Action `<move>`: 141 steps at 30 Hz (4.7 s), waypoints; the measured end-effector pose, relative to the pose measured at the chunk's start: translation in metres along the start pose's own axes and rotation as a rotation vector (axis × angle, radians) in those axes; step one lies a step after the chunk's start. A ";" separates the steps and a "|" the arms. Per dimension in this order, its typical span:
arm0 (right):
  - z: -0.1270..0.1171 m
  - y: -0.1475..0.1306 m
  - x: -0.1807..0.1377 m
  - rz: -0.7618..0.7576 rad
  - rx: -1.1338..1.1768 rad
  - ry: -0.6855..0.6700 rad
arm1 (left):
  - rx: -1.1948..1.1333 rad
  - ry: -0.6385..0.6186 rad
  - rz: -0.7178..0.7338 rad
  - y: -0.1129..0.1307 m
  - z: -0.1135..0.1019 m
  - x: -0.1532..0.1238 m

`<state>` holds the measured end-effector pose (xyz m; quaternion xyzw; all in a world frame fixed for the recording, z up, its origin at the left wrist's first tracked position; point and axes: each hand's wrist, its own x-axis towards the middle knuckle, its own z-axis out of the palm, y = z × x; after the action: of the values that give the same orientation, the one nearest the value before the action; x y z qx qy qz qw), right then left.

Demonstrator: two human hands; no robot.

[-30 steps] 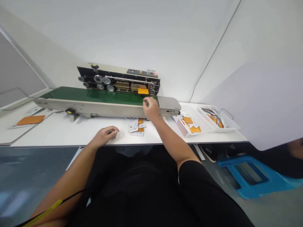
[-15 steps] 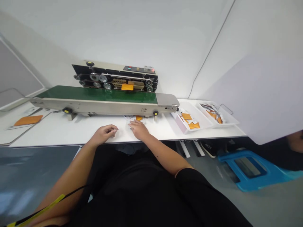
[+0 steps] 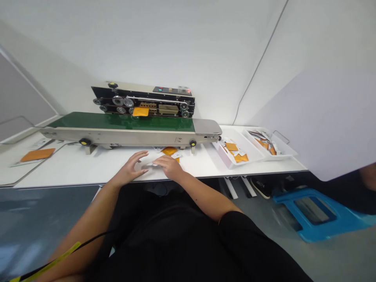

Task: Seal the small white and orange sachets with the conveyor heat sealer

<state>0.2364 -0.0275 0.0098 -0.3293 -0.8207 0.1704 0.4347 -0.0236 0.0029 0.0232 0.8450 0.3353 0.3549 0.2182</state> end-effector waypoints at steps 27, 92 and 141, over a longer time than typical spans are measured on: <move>-0.122 -0.005 0.085 0.430 0.444 0.514 | -0.172 0.151 -0.333 -0.019 0.004 -0.011; -0.168 0.060 0.122 0.343 -0.335 0.688 | -0.031 -0.074 -0.147 -0.009 0.005 0.002; -0.002 0.016 0.011 -0.286 -0.481 -0.154 | 0.207 0.117 0.055 -0.002 0.012 -0.010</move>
<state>0.2402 -0.0086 0.0088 -0.2903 -0.9061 -0.0677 0.3002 -0.0210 -0.0044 0.0094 0.8497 0.3590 0.3730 0.1003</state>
